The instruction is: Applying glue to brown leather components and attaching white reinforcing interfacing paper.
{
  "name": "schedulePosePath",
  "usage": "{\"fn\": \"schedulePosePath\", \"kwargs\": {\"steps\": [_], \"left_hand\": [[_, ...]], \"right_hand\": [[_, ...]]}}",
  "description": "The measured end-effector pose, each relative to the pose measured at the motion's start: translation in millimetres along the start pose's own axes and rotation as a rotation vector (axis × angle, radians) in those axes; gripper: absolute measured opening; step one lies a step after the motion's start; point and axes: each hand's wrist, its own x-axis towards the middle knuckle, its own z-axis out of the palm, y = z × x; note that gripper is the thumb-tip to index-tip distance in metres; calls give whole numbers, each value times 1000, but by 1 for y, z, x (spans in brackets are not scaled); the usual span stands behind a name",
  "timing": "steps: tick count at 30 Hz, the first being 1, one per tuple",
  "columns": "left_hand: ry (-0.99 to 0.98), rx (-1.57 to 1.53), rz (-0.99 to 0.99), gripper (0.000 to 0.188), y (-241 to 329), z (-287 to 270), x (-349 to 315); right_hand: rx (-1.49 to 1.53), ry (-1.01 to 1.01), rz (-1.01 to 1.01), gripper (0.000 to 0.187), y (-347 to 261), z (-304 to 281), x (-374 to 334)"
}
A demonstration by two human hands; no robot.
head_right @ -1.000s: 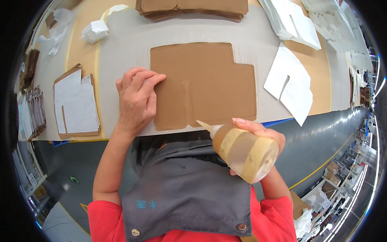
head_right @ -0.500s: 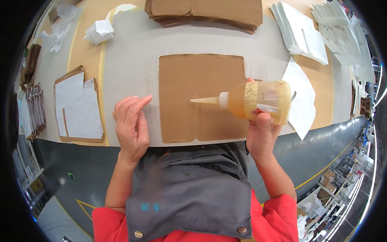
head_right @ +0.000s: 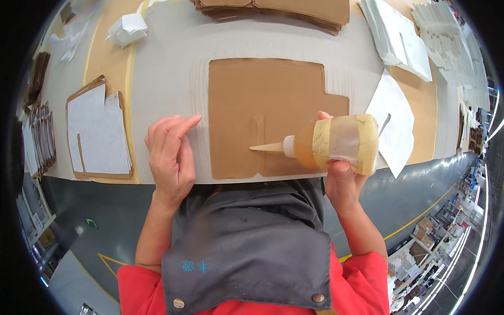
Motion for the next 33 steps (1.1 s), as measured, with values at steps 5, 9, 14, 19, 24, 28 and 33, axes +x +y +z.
{"fn": "schedulePosePath", "kwargs": {"steps": [5,9,14,19,24,28,33], "left_hand": [[9,4,9,53,0,1,0],[11,10,12,52,1,0,-1],[14,28,15,51,1,0,-2],[15,5,0,52,1,1,1],[18,-23,-23,54,0,-2,2],[50,-62,-42,55,-1,-4,-1],[18,-106,-90,48,3,-7,0]], "right_hand": [[-25,-36,4,91,0,-8,-16],[-44,-28,-11,95,3,-10,-27],[-64,-50,92,103,4,-6,-35],[-16,-95,113,104,9,19,-36],[17,-150,76,93,12,33,-30],[354,-14,149,68,-11,47,21],[130,-55,-43,58,2,54,77]]}}
